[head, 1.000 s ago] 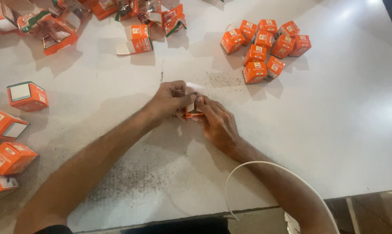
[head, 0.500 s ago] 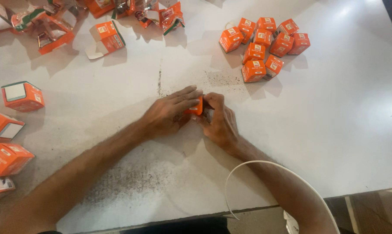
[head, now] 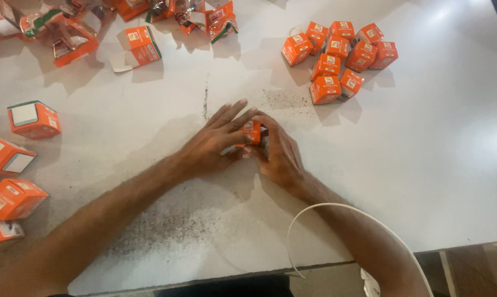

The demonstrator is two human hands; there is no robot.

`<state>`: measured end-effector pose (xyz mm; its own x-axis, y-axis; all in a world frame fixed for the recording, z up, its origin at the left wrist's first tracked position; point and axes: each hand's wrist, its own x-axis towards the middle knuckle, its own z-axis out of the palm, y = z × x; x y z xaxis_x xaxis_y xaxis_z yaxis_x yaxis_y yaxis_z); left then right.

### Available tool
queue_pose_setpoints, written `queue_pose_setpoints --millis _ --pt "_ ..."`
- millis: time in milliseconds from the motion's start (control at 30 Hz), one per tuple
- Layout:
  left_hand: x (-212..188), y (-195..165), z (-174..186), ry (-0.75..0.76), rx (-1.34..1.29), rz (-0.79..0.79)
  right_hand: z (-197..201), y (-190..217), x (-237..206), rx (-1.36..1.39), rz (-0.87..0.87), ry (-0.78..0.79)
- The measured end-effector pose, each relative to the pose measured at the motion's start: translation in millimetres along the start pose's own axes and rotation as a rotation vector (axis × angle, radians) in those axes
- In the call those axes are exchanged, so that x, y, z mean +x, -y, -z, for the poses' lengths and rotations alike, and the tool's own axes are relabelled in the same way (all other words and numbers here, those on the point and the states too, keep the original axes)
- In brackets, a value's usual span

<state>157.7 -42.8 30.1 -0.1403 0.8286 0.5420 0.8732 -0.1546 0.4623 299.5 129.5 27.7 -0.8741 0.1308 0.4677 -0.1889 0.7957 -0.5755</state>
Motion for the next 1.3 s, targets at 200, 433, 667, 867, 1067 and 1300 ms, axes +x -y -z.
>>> queue_pose_setpoints --millis 200,433,667,867,1067,1300 --pt "-13 56 50 -0.247 0.429 0.150 27 -6 26 -0.405 0.045 -0.268" --pt "19 105 92 -0.118 0.425 0.522 11 -14 19 -0.005 0.024 -0.032" --pt "69 67 0 0.101 0.879 -0.377 3 -30 17 0.721 -0.339 0.015" --pt "122 152 33 0.040 0.492 0.426 6 -14 15 0.210 -0.099 0.020" --pt "97 133 24 0.207 0.393 0.419 17 -7 16 0.227 -0.143 0.126" --pt "9 2 41 -0.402 -0.036 0.060 5 -15 14 0.224 -0.178 0.015"
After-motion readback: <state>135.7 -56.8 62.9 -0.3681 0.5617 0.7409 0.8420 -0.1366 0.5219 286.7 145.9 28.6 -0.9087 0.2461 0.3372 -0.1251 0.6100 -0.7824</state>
